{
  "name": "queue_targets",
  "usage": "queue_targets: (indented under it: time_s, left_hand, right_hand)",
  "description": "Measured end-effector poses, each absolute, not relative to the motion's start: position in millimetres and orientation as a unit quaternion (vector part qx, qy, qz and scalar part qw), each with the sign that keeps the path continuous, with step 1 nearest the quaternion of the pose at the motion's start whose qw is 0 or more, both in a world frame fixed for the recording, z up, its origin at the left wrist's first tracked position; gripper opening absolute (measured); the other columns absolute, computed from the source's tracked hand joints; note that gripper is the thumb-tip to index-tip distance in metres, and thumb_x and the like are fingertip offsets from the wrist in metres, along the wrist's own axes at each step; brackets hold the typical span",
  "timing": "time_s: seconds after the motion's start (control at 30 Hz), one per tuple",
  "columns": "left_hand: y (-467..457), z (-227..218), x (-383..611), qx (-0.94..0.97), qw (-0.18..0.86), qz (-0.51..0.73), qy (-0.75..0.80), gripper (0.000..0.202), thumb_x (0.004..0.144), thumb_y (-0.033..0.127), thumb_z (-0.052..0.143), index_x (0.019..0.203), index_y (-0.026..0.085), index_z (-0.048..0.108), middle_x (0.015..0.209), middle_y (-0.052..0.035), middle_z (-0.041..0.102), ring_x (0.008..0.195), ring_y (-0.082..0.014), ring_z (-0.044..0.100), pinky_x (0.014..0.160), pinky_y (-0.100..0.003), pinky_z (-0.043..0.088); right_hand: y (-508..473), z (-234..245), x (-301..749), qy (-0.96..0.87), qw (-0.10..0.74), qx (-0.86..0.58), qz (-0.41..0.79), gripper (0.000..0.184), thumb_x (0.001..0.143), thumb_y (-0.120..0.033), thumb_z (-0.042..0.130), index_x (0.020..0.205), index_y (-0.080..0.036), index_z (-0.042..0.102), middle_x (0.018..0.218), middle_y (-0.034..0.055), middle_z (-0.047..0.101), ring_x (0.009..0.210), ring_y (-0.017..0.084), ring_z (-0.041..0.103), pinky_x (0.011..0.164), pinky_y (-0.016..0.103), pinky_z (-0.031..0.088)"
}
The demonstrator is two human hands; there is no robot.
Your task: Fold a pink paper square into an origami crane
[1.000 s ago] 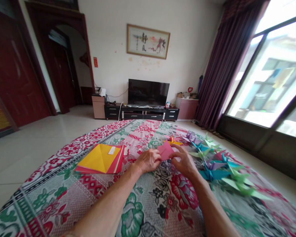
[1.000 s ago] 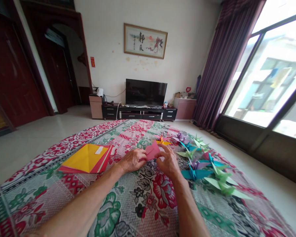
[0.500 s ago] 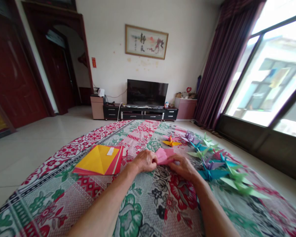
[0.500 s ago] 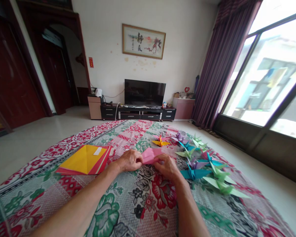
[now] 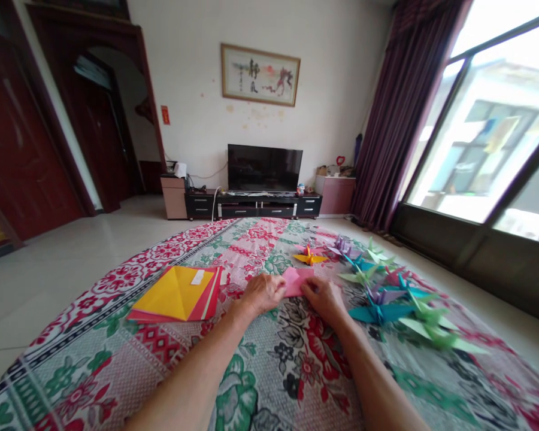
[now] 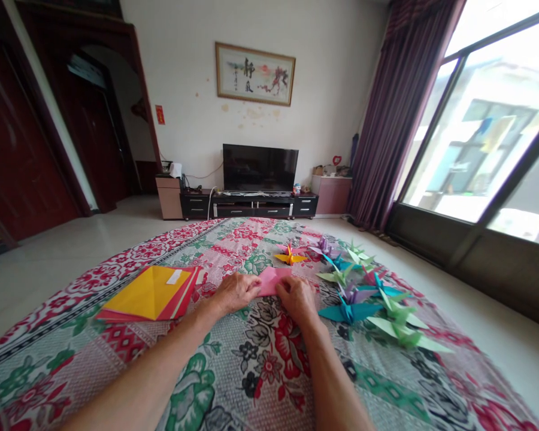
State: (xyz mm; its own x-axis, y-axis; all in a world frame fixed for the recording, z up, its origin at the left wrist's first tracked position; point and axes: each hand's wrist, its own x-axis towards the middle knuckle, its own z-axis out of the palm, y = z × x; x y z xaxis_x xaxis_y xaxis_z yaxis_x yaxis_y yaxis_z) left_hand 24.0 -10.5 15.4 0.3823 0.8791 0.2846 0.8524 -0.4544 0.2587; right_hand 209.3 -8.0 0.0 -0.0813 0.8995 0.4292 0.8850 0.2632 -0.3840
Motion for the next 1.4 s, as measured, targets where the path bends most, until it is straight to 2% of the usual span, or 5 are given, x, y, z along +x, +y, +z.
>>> queue_targets:
  time_s: [0.13, 0.4, 0.63, 0.83, 1.4]
  left_hand:
    - [-11, 15, 24, 0.846, 0.006, 0.180, 0.501, 0.030, 0.083, 0.036, 0.041, 0.102, 0.028, 0.062, 0.089, -0.0040, 0.067, 0.086, -0.0178, 0.060, 0.076, -0.028, 0.045]
    - [-10, 15, 25, 0.860, -0.026, 0.140, 0.490, 0.033, 0.085, 0.036, 0.035, 0.082, 0.024, 0.066, 0.076, -0.0049, 0.062, 0.077, -0.0173, 0.059, 0.069, -0.027, 0.043]
    - [-13, 12, 27, 0.856, -0.051, 0.152, 0.491, 0.032, 0.086, 0.038, 0.036, 0.087, 0.023, 0.065, 0.080, -0.0057, 0.058, 0.075, -0.0174, 0.056, 0.065, -0.027, 0.043]
    - [-6, 7, 29, 0.899, -0.063, 0.203, 0.382, 0.026, 0.086, 0.023, 0.039, 0.097, 0.022, 0.063, 0.107, -0.0048, 0.058, 0.095, -0.0175, 0.050, 0.087, -0.031, 0.040]
    - [-1, 2, 30, 0.908, -0.044, 0.204, 0.362, 0.028, 0.088, 0.022, 0.036, 0.097, 0.021, 0.062, 0.100, -0.0037, 0.062, 0.096, -0.0159, 0.051, 0.088, -0.030, 0.041]
  right_hand:
    - [-8, 0, 207, -0.710, 0.305, -0.634, 0.030, 0.026, 0.074, -0.034, 0.050, 0.091, -0.021, 0.065, 0.071, 0.0005, 0.066, 0.065, 0.015, 0.058, 0.060, 0.023, 0.035]
    - [-7, -1, 205, -0.699, 0.305, -0.646, 0.032, 0.026, 0.073, -0.033, 0.053, 0.093, -0.020, 0.064, 0.070, 0.0003, 0.067, 0.068, 0.016, 0.060, 0.063, 0.024, 0.036]
    - [-6, -1, 204, -0.693, 0.301, -0.655, 0.025, 0.024, 0.073, -0.029, 0.052, 0.092, -0.020, 0.064, 0.072, 0.0004, 0.067, 0.071, 0.015, 0.059, 0.066, 0.024, 0.036]
    - [-6, -2, 203, -0.692, 0.301, -0.656, 0.022, 0.024, 0.072, -0.029, 0.053, 0.092, -0.020, 0.064, 0.071, 0.0005, 0.067, 0.071, 0.016, 0.059, 0.065, 0.024, 0.034]
    - [-5, -3, 202, -0.690, 0.296, -0.660, 0.027, 0.025, 0.074, -0.025, 0.050, 0.094, -0.020, 0.063, 0.075, 0.0020, 0.067, 0.073, 0.016, 0.057, 0.066, 0.025, 0.032]
